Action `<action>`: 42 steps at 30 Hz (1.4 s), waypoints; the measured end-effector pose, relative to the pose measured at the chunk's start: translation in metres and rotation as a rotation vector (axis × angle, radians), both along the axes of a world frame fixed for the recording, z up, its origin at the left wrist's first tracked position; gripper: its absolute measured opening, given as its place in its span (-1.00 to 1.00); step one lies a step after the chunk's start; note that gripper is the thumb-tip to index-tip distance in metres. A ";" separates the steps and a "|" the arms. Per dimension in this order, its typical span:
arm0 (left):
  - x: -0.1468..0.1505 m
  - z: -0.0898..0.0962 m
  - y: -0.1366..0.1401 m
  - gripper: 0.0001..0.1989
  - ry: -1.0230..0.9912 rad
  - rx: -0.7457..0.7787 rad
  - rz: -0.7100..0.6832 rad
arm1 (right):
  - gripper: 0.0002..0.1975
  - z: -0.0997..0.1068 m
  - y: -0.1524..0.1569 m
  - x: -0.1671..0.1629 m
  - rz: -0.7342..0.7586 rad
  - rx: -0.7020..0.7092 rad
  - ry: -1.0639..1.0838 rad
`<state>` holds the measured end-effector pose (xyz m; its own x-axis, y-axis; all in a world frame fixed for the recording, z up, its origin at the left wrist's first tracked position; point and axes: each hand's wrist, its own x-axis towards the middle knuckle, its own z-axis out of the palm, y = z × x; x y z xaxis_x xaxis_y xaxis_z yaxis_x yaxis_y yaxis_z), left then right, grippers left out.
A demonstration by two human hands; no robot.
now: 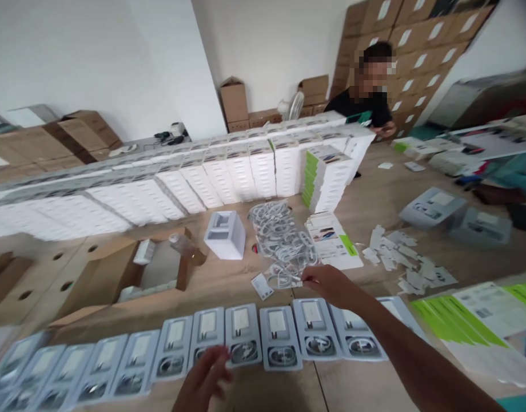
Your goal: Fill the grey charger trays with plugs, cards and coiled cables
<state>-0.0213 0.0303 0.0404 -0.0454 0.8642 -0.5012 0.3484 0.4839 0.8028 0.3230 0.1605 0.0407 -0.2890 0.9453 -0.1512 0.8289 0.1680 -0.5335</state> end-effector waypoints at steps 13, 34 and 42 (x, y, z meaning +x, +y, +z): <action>0.019 0.035 0.022 -0.65 -0.467 -0.208 -0.104 | -0.72 0.007 -0.072 -0.092 0.244 0.485 0.090; -0.127 -0.015 0.016 -0.50 -0.648 -0.229 0.018 | -0.71 0.044 -0.091 -0.314 0.008 0.105 0.048; -0.187 -0.026 0.025 -0.45 -0.843 -0.290 -0.019 | -0.60 -0.010 -0.109 -0.386 -0.408 -0.342 0.788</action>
